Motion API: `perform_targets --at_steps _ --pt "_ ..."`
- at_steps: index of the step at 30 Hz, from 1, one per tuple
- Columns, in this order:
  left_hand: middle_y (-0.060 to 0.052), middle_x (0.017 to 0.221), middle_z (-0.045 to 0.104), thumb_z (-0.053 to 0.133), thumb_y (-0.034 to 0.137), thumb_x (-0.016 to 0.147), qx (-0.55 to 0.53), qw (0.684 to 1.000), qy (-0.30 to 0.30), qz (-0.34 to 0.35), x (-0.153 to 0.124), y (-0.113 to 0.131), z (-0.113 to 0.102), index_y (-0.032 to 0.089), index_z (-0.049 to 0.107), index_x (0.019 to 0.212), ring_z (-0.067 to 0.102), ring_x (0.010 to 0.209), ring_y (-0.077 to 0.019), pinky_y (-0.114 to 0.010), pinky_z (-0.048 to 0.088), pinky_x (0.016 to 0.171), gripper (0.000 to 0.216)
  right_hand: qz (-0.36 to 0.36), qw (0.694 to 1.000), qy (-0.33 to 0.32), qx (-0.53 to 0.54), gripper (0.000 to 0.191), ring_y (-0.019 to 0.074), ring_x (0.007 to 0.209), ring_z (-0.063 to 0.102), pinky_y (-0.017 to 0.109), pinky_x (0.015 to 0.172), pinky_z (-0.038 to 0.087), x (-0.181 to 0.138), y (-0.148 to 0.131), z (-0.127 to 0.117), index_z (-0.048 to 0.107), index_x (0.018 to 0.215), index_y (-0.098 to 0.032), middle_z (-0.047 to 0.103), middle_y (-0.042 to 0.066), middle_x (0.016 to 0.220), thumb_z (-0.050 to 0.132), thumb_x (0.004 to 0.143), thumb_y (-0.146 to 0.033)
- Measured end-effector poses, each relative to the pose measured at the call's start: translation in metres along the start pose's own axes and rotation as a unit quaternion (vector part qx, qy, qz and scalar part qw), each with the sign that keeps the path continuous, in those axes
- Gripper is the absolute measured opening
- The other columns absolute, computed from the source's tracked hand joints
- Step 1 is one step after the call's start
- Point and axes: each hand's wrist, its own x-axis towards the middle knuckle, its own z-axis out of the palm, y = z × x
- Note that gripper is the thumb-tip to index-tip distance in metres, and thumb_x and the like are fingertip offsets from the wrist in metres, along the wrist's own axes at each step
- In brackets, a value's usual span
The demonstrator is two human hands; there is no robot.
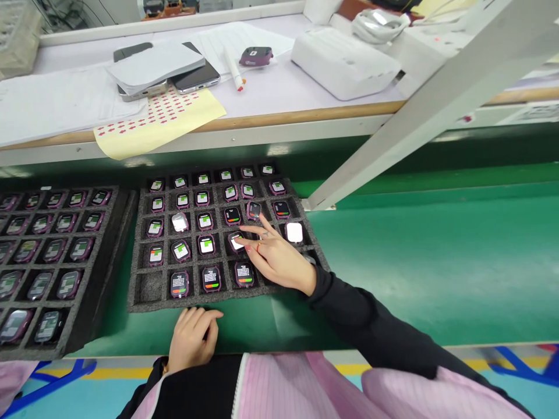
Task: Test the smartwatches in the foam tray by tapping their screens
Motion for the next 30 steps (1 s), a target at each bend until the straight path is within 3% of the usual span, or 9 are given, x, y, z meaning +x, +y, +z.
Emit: perform_targets --at_steps 7,15,30 --pt "0.001 0.076 0.065 0.045 0.009 0.095 0.005 1.000 -0.005 -0.009 0.001 0.002 -0.001 0.023 0.065 0.094 0.053 0.069 -0.0197 -0.033 0.035 0.074 0.024 -0.020 1.000 -0.015 -0.010 0.041 0.0306 0.133 0.054 0.067 0.123 0.023 -0.003 -0.001 0.006 0.069 0.128 -0.008 0.075 0.013 0.108 0.035 0.107 -0.016" --pt "0.002 0.076 0.065 0.047 0.008 0.094 0.008 1.000 -0.004 0.003 0.006 0.005 -0.008 0.022 0.064 0.093 0.053 0.068 -0.0189 -0.031 0.036 0.073 0.023 -0.019 0.999 0.032 -0.003 0.040 0.0293 0.132 0.055 0.067 0.125 0.020 0.012 -0.006 0.005 0.066 0.132 -0.011 0.073 0.011 0.117 0.037 0.106 -0.016" --pt "0.001 0.074 0.063 0.048 0.008 0.093 0.005 1.000 0.005 0.006 0.004 0.006 -0.009 0.022 0.063 0.092 0.052 0.068 -0.0186 -0.032 0.037 0.071 0.021 -0.080 0.996 -0.021 0.015 0.040 0.0300 0.135 0.052 0.066 0.124 0.024 0.041 -0.030 0.043 0.069 0.128 -0.009 0.075 0.012 0.112 0.036 0.105 -0.014"
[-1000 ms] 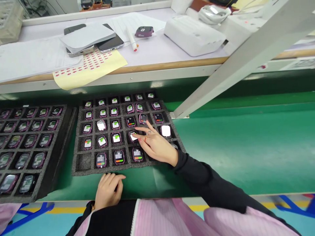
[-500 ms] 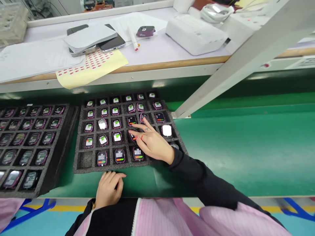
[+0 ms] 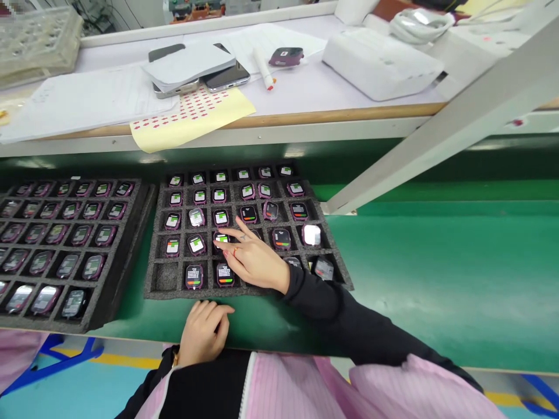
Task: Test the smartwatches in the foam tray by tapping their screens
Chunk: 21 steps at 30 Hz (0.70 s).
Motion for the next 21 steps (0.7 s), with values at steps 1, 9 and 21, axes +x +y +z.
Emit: perform_targets --at_steps 1,9,21 --pt "0.001 0.074 0.063 0.048 0.008 0.093 -0.001 1.000 0.001 -0.001 0.000 0.000 0.000 0.022 0.063 0.092 0.052 0.068 -0.0187 -0.032 0.037 0.071 0.021 -0.001 1.000 -0.008 -0.007 0.040 0.0302 0.135 0.052 0.066 0.124 0.024 0.000 0.000 0.002 0.068 0.129 -0.008 0.075 0.012 0.111 0.037 0.105 -0.014" --pt "0.001 0.072 0.061 0.047 0.006 0.095 -0.045 0.997 0.067 -0.001 -0.005 0.000 -0.006 0.021 0.063 0.093 0.053 0.067 -0.0156 -0.028 0.042 0.066 0.021 0.017 0.999 0.032 -0.038 0.043 0.0308 0.134 0.052 0.067 0.124 0.024 0.002 -0.004 -0.005 0.066 0.131 -0.008 0.073 0.011 0.119 0.032 0.108 -0.018" --pt "-0.009 0.121 0.065 0.053 0.007 0.095 0.066 0.979 0.160 -0.107 -0.021 -0.046 -0.045 0.022 0.066 0.114 0.055 0.125 -0.0248 -0.041 0.037 0.107 0.027 0.123 0.991 0.051 -0.017 0.048 0.0286 0.132 0.055 0.068 0.124 0.017 0.029 0.020 0.007 0.068 0.130 -0.013 0.071 0.012 0.122 0.027 0.109 -0.029"
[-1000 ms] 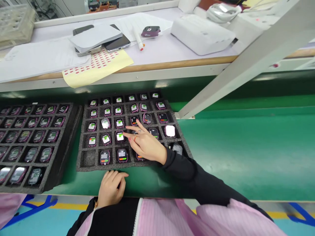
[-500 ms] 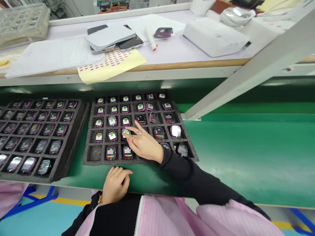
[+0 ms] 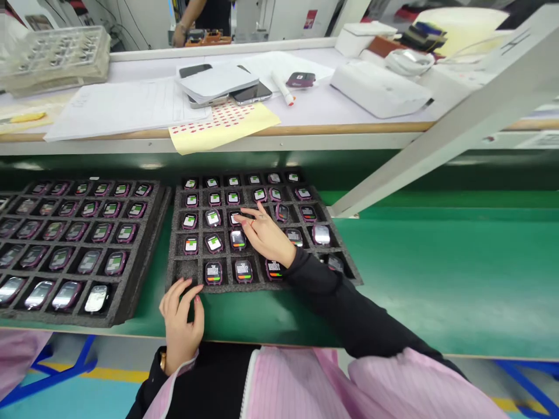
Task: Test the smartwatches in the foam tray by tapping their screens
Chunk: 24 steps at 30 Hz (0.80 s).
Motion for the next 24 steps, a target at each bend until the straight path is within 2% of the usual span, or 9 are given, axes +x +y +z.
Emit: perform_targets --at_steps 4,8,14,18,24 --pt "-0.006 0.116 0.069 0.051 0.010 0.096 -0.015 1.000 -0.009 0.005 -0.001 0.001 0.001 0.023 0.067 0.115 0.060 0.116 -0.0224 -0.041 0.034 0.109 0.028 0.003 1.000 0.000 -0.024 0.048 0.0290 0.132 0.055 0.069 0.124 0.018 0.006 0.001 0.010 0.069 0.128 -0.013 0.071 0.012 0.121 0.028 0.109 -0.030" --pt "-0.006 0.118 0.068 0.050 0.010 0.097 -0.035 0.999 -0.010 0.017 -0.002 0.000 0.000 0.022 0.067 0.117 0.059 0.117 -0.0208 -0.039 0.032 0.113 0.029 -0.001 0.999 0.003 -0.040 0.048 0.0307 0.128 0.058 0.071 0.122 0.019 0.007 0.001 0.015 0.070 0.126 -0.012 0.072 0.013 0.118 0.029 0.109 -0.031" --pt "-0.007 0.120 0.066 0.049 0.010 0.097 -0.049 0.998 -0.023 0.034 -0.004 -0.004 0.001 0.021 0.065 0.119 0.056 0.119 -0.0211 -0.040 0.030 0.116 0.030 0.021 0.996 0.075 -0.044 0.048 0.0284 0.129 0.057 0.067 0.123 0.023 -0.005 -0.009 0.004 0.069 0.127 -0.015 0.070 0.010 0.125 0.029 0.110 -0.034" --pt "-0.008 0.122 0.065 0.050 0.010 0.096 -0.049 0.998 -0.031 0.033 -0.005 -0.004 0.001 0.020 0.063 0.122 0.056 0.121 -0.0216 -0.042 0.030 0.116 0.031 0.037 0.994 0.089 -0.052 0.047 0.0271 0.130 0.057 0.065 0.125 0.020 -0.020 -0.022 -0.003 0.069 0.129 -0.019 0.070 0.006 0.127 0.028 0.110 -0.034" --pt "-0.007 0.120 0.067 0.051 0.008 0.096 -0.036 0.998 -0.036 0.037 -0.004 -0.006 0.000 0.020 0.061 0.123 0.059 0.119 -0.0203 -0.041 0.035 0.115 0.031 0.044 0.991 0.120 -0.037 0.048 0.0276 0.128 0.058 0.065 0.125 0.021 -0.034 -0.042 0.000 0.070 0.129 -0.021 0.070 0.006 0.127 0.028 0.110 -0.035"
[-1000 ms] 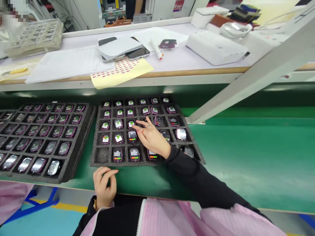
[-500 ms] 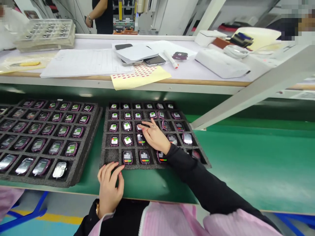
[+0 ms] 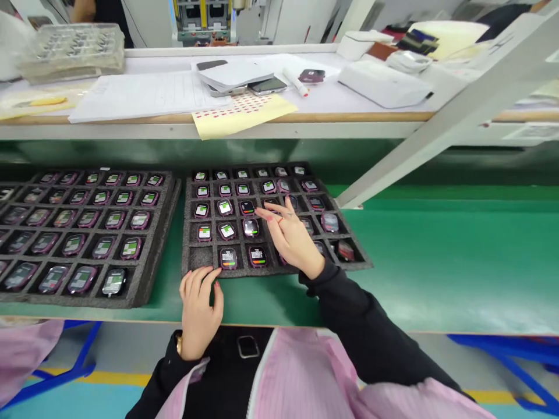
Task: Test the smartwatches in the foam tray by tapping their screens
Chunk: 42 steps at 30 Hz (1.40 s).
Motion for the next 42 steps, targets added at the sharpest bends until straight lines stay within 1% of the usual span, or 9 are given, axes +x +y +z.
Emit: perform_targets --at_steps 7,12,16,19,25,31,36,39,42 --pt "-0.008 0.121 0.068 0.048 0.009 0.098 0.026 0.999 -0.003 0.030 0.001 -0.007 -0.006 0.019 0.059 0.126 0.060 0.119 -0.0196 -0.042 0.038 0.113 0.032 0.005 0.998 0.035 0.046 0.044 0.0269 0.130 0.056 0.066 0.126 0.017 -0.021 -0.013 -0.001 0.065 0.135 -0.023 0.068 0.005 0.129 0.029 0.110 -0.031" --pt "-0.006 0.121 0.067 0.047 0.008 0.098 0.047 0.998 0.005 0.039 0.002 -0.004 -0.008 0.019 0.059 0.126 0.059 0.119 -0.0189 -0.040 0.037 0.113 0.033 0.028 0.996 0.042 0.077 0.044 0.0268 0.128 0.059 0.069 0.123 0.019 -0.034 -0.008 -0.002 0.065 0.133 -0.023 0.069 0.006 0.129 0.029 0.111 -0.033" --pt "-0.005 0.118 0.068 0.045 0.008 0.097 0.065 0.997 0.021 0.026 0.005 0.000 -0.006 0.022 0.062 0.123 0.059 0.116 -0.0192 -0.040 0.038 0.110 0.033 0.024 0.994 0.043 0.094 0.043 0.0256 0.123 0.063 0.068 0.124 0.020 -0.020 -0.002 0.003 0.068 0.129 -0.023 0.069 0.006 0.128 0.031 0.111 -0.032" --pt "-0.005 0.114 0.069 0.045 0.011 0.097 0.079 0.996 0.029 0.026 0.006 0.002 -0.002 0.023 0.065 0.119 0.062 0.112 -0.0203 -0.041 0.040 0.107 0.032 -0.011 0.995 0.014 0.101 0.041 0.0253 0.121 0.064 0.068 0.123 0.024 -0.001 -0.005 0.008 0.068 0.129 -0.022 0.070 0.006 0.127 0.032 0.110 -0.029" --pt "-0.005 0.110 0.071 0.051 0.016 0.093 0.108 0.993 0.036 0.012 0.000 -0.003 0.010 0.026 0.068 0.117 0.063 0.109 -0.0209 -0.041 0.039 0.109 0.031 -0.073 0.990 -0.011 0.121 0.037 0.0246 0.126 0.060 0.067 0.123 0.024 0.023 -0.013 0.026 0.058 0.140 -0.024 0.069 0.005 0.127 0.039 0.108 -0.019" --pt "-0.002 0.106 0.072 0.053 0.018 0.090 0.130 0.991 0.032 0.026 -0.002 -0.009 0.011 0.027 0.069 0.114 0.064 0.106 -0.0189 -0.036 0.038 0.110 0.031 -0.080 0.986 -0.003 0.149 0.044 0.0227 0.130 0.056 0.061 0.127 0.020 0.019 -0.012 0.035 0.049 0.149 -0.030 0.066 0.002 0.133 0.041 0.107 -0.019" --pt "-0.004 0.112 0.071 0.048 0.018 0.093 0.112 0.994 0.005 0.005 0.000 -0.004 0.007 0.021 0.064 0.127 0.064 0.108 -0.0188 -0.036 0.034 0.114 0.037 -0.076 0.983 -0.005 0.170 0.049 0.0236 0.132 0.054 0.063 0.127 0.013 0.012 -0.013 0.027 0.045 0.152 -0.032 0.066 0.002 0.132 0.037 0.107 -0.016" --pt "-0.006 0.113 0.071 0.047 0.017 0.094 0.115 0.993 -0.015 -0.002 0.001 -0.002 0.006 0.019 0.061 0.132 0.063 0.109 -0.0196 -0.037 0.033 0.115 0.040 -0.077 0.984 -0.033 0.160 0.049 0.0244 0.134 0.052 0.066 0.125 0.014 0.010 -0.016 0.026 0.046 0.151 -0.030 0.068 0.003 0.128 0.038 0.106 -0.013" --pt "-0.007 0.113 0.070 0.047 0.016 0.094 0.118 0.993 -0.025 0.001 0.001 -0.002 0.006 0.016 0.060 0.134 0.062 0.110 -0.0204 -0.038 0.032 0.115 0.041 -0.086 0.983 -0.071 0.146 0.044 0.0265 0.134 0.052 0.068 0.123 0.019 0.009 -0.020 0.027 0.054 0.145 -0.024 0.070 0.005 0.123 0.041 0.105 -0.011"
